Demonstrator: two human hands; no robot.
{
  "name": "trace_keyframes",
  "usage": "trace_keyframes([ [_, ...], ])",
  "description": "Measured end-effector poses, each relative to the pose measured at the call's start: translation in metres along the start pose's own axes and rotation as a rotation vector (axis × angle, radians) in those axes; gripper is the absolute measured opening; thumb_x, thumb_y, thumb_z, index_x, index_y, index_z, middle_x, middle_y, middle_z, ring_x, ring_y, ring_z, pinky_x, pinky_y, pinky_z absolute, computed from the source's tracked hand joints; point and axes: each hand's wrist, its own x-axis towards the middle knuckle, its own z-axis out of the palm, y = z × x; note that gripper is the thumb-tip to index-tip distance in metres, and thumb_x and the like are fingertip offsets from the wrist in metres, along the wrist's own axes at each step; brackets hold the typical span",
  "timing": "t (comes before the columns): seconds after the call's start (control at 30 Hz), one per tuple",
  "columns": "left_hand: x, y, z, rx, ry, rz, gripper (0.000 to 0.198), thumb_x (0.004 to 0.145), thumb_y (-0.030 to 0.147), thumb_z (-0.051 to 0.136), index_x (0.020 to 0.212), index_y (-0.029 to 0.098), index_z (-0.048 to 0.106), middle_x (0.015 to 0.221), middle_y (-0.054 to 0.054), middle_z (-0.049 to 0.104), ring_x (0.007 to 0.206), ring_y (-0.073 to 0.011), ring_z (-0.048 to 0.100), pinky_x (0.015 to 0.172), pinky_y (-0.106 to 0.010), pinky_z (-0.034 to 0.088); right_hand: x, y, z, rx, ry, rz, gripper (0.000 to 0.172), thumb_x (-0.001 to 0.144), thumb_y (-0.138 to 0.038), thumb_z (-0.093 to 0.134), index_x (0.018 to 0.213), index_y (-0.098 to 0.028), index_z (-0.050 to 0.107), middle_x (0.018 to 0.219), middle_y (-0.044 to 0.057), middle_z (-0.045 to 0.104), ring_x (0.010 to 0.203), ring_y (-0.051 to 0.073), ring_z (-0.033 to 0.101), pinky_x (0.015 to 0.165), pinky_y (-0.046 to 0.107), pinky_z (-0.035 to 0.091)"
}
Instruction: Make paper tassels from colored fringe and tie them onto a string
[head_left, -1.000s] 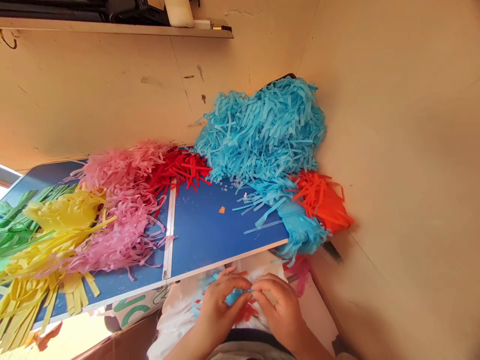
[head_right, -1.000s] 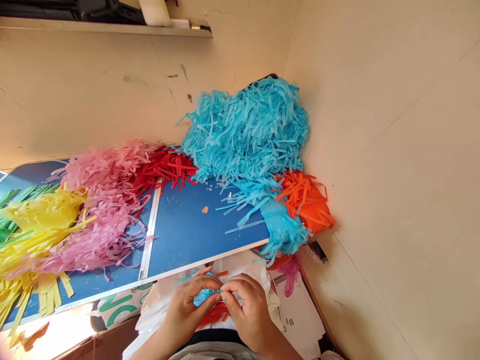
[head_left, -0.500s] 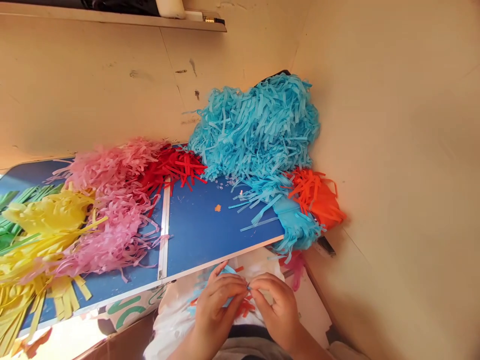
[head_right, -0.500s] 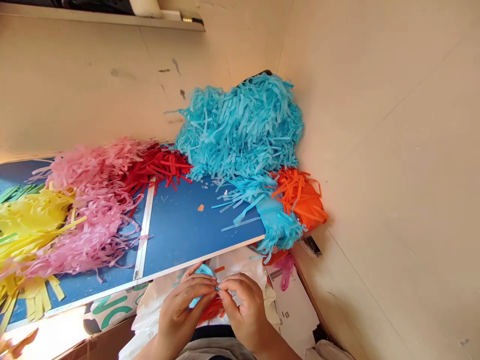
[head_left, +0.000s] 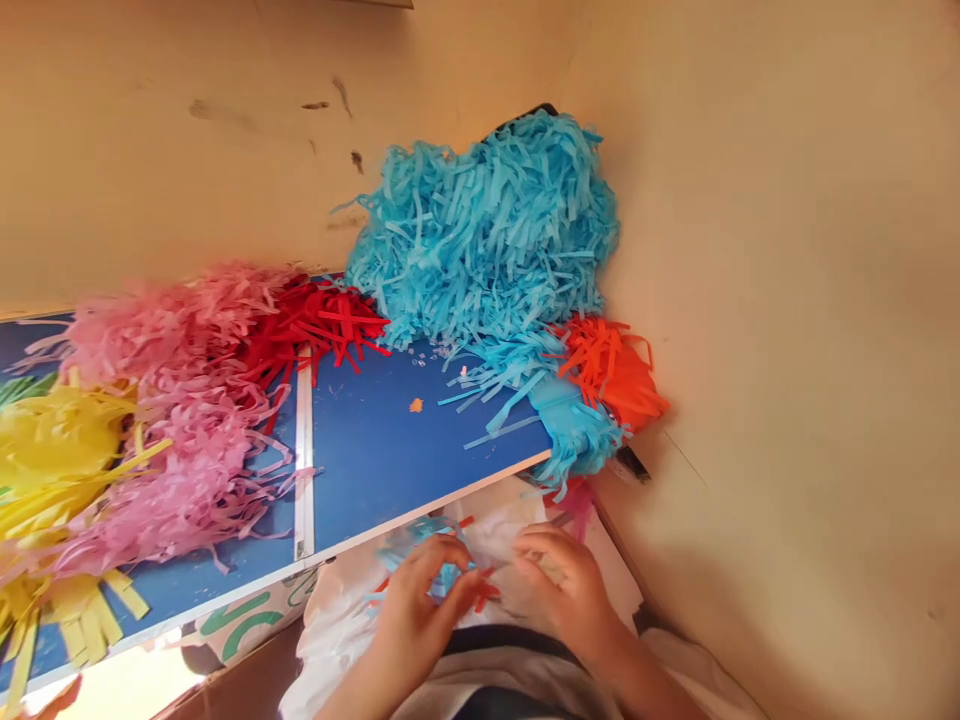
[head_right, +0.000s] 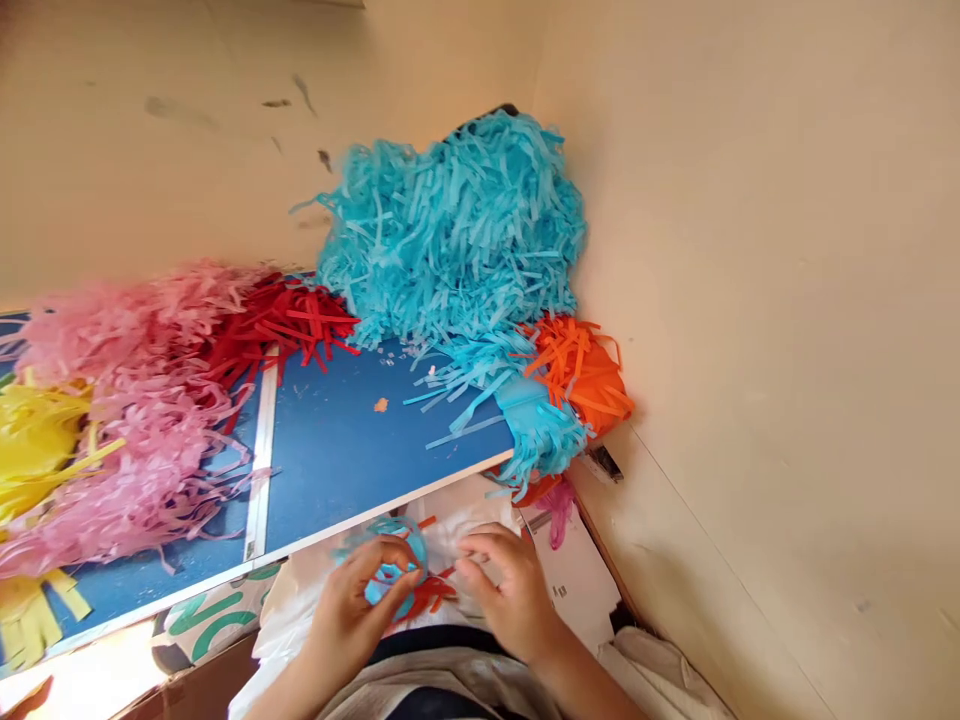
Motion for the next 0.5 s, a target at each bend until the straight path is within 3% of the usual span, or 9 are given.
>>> trace_keyframes([
  [0.07, 0.0, -0.006, -0.007, -0.053, -0.066, -0.123, 0.016, 0.089, 0.034, 0.062, 0.079, 0.021, 0.063, 0.076, -0.001, 0.071, 0.073, -0.0165, 0.067, 0.068, -0.025, 0.054, -0.02, 0.022, -0.01, -0.078, -0.147, 0.177, 0.007, 0.084, -0.019, 0.065, 0.083, -0.021, 0.071, 0.083, 0.003, 0.07, 0.079, 0.019, 0.065, 0.072, 0.028, 0.049],
  [0.17, 0.006, -0.014, -0.009, -0.107, -0.134, -0.186, 0.02, 0.086, 0.038, 0.063, 0.078, 0.021, 0.067, 0.076, -0.003, 0.071, 0.072, -0.0176, 0.066, 0.069, -0.026, 0.052, -0.049, 0.047, -0.014, -0.178, -0.322, 0.342, 0.008, 0.074, -0.012, 0.071, 0.071, -0.019, 0.07, 0.079, 0.002, 0.069, 0.078, 0.019, 0.064, 0.072, 0.028, 0.045],
  [0.27, 0.014, -0.011, -0.001, -0.158, -0.161, -0.201, 0.021, 0.082, 0.04, 0.066, 0.075, 0.021, 0.07, 0.075, -0.004, 0.07, 0.072, -0.0184, 0.065, 0.069, -0.027, 0.051, -0.061, 0.055, -0.007, -0.165, -0.256, 0.413, 0.01, 0.075, -0.008, 0.064, 0.07, -0.017, 0.066, 0.08, 0.003, 0.067, 0.081, 0.019, 0.062, 0.073, 0.027, 0.043],
  [0.37, 0.018, 0.003, 0.013, -0.227, -0.219, -0.233, 0.022, 0.082, 0.04, 0.066, 0.074, 0.02, 0.068, 0.077, -0.005, 0.069, 0.074, -0.0184, 0.064, 0.07, -0.027, 0.05, -0.053, 0.044, 0.0, -0.059, -0.204, 0.495, 0.01, 0.082, -0.015, 0.059, 0.073, -0.016, 0.065, 0.072, 0.002, 0.064, 0.07, 0.017, 0.059, 0.064, 0.025, 0.04],
  [0.43, 0.018, 0.012, 0.025, -0.304, -0.345, -0.256, 0.021, 0.084, 0.039, 0.064, 0.077, 0.019, 0.066, 0.092, -0.007, 0.069, 0.08, -0.0181, 0.063, 0.071, -0.026, 0.05, -0.042, 0.03, -0.001, 0.058, -0.223, 0.5, 0.014, 0.085, -0.02, 0.059, 0.074, -0.017, 0.066, 0.067, 0.0, 0.063, 0.064, 0.015, 0.056, 0.06, 0.025, 0.038],
  [0.5, 0.017, 0.015, 0.035, -0.394, -0.543, -0.317, 0.02, 0.085, 0.037, 0.06, 0.08, 0.018, 0.063, 0.096, -0.008, 0.068, 0.075, -0.0162, 0.062, 0.064, -0.024, 0.048, -0.033, 0.02, -0.011, 0.214, -0.204, 0.489, 0.009, 0.083, -0.024, 0.065, 0.077, -0.018, 0.068, 0.063, -0.002, 0.062, 0.059, 0.013, 0.054, 0.058, 0.024, 0.038],
])
